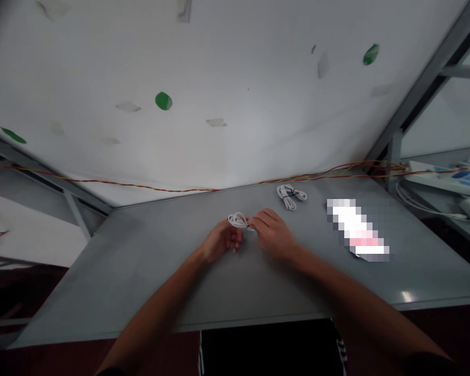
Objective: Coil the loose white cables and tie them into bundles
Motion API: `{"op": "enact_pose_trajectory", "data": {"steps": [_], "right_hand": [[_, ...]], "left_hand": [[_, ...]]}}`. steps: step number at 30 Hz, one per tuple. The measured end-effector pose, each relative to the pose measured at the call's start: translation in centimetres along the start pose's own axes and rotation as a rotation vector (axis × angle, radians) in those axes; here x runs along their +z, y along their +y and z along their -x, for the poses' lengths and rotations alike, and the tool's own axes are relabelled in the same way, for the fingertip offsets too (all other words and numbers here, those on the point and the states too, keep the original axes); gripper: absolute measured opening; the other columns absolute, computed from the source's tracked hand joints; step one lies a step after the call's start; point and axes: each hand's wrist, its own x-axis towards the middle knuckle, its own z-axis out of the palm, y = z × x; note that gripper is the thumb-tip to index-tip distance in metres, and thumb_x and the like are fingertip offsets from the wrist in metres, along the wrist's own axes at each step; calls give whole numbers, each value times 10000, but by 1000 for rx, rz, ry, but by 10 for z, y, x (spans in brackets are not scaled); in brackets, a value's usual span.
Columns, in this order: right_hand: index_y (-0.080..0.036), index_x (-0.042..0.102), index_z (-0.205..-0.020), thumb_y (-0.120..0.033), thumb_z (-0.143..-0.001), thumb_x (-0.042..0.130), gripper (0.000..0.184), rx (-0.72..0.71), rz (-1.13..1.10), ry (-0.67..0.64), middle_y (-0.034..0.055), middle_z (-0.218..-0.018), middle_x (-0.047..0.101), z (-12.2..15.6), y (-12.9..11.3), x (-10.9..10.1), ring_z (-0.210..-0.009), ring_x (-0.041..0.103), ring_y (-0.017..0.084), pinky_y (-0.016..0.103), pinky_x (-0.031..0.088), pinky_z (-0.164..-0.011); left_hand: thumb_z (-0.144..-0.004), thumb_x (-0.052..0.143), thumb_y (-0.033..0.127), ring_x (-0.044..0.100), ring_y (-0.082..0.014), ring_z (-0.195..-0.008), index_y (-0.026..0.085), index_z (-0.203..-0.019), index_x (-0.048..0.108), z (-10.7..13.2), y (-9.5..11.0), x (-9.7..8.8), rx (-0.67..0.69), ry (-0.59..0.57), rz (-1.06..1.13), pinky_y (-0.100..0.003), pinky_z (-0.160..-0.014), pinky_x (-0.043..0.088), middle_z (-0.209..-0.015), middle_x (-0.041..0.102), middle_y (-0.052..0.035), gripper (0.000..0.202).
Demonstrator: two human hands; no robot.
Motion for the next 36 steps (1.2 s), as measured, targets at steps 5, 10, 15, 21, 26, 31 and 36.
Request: {"op": "enact_pose_trajectory", "data": {"steps": [5, 10, 15, 21, 26, 31, 36], "right_hand": [[-191, 714, -891, -121, -984, 462, 277, -238, 122, -87, 83, -852, 690, 4, -1, 4, -820, 580, 209, 361, 450, -786], [-210, 731, -872, -134, -927, 568, 188, 94, -37, -35, 55, -822, 705, 4, 2, 8, -792, 612, 194, 329, 476, -746], [-210, 748, -834, -238, -890, 644, 122, 386, -320, -80, 35, -801, 722, -2, 0, 3, -731, 643, 171, 303, 478, -674], [-172, 702, -1040, -555, -869, 663, 421, 779, -906, -101, 59, -861, 719, -8, -1, 5, -719, 659, 167, 309, 554, -653], [-172, 714, -1030, -576, -794, 745, 469, 908, -1164, -237, 94, -1008, 726, -5, 3, 9, -818, 676, 169, 289, 558, -691], [-159, 693, -1084, -513, -798, 742, 457, 802, -883, -153, 62, -879, 724, -1, 25, 14, -761, 661, 169, 285, 526, -673], [-171, 682, -1191, -354, -906, 617, 345, 557, 13, -152, 99, -946, 719, -3, 57, 9, -843, 661, 225, 339, 511, -765]], "left_hand": [[-791, 736, 592, 608, -146, -644, 140, -1129, 681, 6, 6, 1, -99, -49, 192, -237, -550, 485, -822, 672, -71, 567], [-698, 890, 334, 625, -137, -752, 237, -1389, 535, 7, 4, 7, 159, 14, 34, -255, -699, 509, -920, 691, -32, 783], [-795, 801, 403, 625, -179, -883, 192, -1035, 752, 7, -3, 8, 514, 236, -459, -307, -810, 512, -975, 673, -74, 324], [-953, 590, 322, 602, -154, -747, 273, -1123, 774, 8, -15, -4, 823, 273, -992, -293, -776, 494, -838, 676, -63, 255], [-965, 539, 270, 675, -192, -913, 290, -1163, 753, 8, -17, -7, 819, 99, -1215, -325, -876, 517, -1029, 720, -93, 292], [-975, 515, 256, 637, -243, -1161, 255, -1345, 630, 7, -16, -2, 852, -8, -1319, -394, -978, 512, -1303, 654, -123, 388], [-1020, 468, 285, 610, -239, -1197, 229, -1265, 658, 7, -19, 1, 824, -65, -1414, -422, -1030, 464, -1318, 645, -116, 315]]}}
